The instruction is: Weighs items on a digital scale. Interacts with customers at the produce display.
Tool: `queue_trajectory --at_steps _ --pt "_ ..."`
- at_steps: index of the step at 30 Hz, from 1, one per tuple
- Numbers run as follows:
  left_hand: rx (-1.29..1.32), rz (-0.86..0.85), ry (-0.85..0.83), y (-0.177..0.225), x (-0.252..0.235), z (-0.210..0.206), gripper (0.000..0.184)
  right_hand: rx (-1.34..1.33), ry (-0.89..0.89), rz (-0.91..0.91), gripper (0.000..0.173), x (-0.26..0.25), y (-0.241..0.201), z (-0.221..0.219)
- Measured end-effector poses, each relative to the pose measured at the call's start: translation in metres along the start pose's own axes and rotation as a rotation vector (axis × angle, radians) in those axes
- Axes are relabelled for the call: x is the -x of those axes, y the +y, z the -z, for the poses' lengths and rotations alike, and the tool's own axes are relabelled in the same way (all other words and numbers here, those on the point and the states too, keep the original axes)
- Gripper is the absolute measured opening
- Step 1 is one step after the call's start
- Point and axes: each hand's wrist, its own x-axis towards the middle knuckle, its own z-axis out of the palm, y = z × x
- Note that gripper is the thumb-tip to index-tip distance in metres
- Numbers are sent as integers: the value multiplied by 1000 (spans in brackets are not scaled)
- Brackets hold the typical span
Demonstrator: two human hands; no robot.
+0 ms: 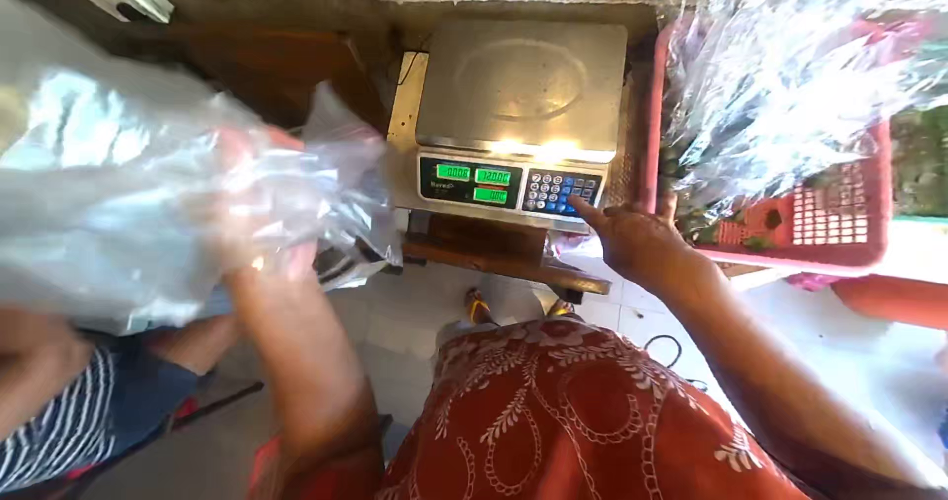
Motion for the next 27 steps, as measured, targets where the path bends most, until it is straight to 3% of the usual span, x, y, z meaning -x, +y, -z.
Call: queue_trajectory --at_steps 2,5,9,12,19,27 --pt "22 34 -76 -17 -32 -3 36 10 -4 -4 80 -2 -15 0" --pt "104 54 -214 -48 -67 -6 33 -7 -167 -9 81 -10 -33 10" --pt "237 99 -328 -68 -82 -14 38 -150 -285 -44 81 -23 -39 5" --pt "268 100 -291 -70 -88 -23 46 -196 -287 -75 82 -27 -33 -3" --pt "320 108 -185 -80 -82 -33 45 -332 -387 -26 85 -35 -30 -17" --pt "191 125 -62 -79 -66 -37 45 -347 -341 -110 79 -3 -57 23"
